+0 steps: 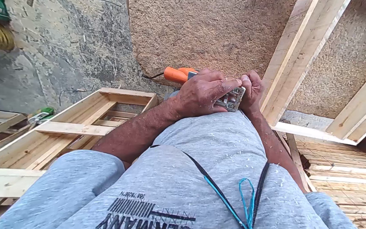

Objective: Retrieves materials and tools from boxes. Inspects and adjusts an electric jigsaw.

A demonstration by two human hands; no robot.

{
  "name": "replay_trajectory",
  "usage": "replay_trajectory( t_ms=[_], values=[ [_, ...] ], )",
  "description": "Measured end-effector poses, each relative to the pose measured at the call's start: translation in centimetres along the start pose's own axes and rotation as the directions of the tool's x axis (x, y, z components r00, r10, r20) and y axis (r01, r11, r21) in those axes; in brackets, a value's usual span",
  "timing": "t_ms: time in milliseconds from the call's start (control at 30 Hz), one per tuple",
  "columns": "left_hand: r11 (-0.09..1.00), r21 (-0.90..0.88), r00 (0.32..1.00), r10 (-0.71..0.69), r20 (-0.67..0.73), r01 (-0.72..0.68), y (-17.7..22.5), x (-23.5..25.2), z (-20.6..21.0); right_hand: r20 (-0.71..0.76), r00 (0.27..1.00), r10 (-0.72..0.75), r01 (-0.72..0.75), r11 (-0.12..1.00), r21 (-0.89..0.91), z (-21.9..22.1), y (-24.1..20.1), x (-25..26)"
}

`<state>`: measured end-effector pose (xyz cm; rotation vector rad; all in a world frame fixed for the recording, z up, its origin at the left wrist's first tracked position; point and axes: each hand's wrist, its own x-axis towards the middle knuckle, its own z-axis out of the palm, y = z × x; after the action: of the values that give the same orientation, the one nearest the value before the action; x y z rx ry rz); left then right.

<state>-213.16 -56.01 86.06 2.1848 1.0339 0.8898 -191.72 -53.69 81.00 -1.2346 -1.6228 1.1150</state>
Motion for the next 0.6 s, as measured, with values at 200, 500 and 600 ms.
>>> replay_trajectory(
  t_ms=[200, 500, 600],
  values=[
    [1.0, -0.003, 1.0, 0.007, -0.015, -0.008, 0.1, 0.1, 0.5, -0.058, 0.994, 0.091, -0.092, 0.996, -0.013, 0.2, 0.1, -0.4],
    [1.0, 0.016, 1.0, -0.021, 0.008, 0.021, 0.3, 0.4, 0.6, -0.069, 0.961, 0.269, -0.272, 0.961, -0.043, 0.3, 0.1, -0.4],
    [0.999, 0.02, 0.999, -0.045, 0.014, 0.045, 0.0, 1.1, 0.0, 0.017, 0.993, 0.116, -0.103, 0.933, -0.346, -1.1, -0.3, -0.3]
  ],
)
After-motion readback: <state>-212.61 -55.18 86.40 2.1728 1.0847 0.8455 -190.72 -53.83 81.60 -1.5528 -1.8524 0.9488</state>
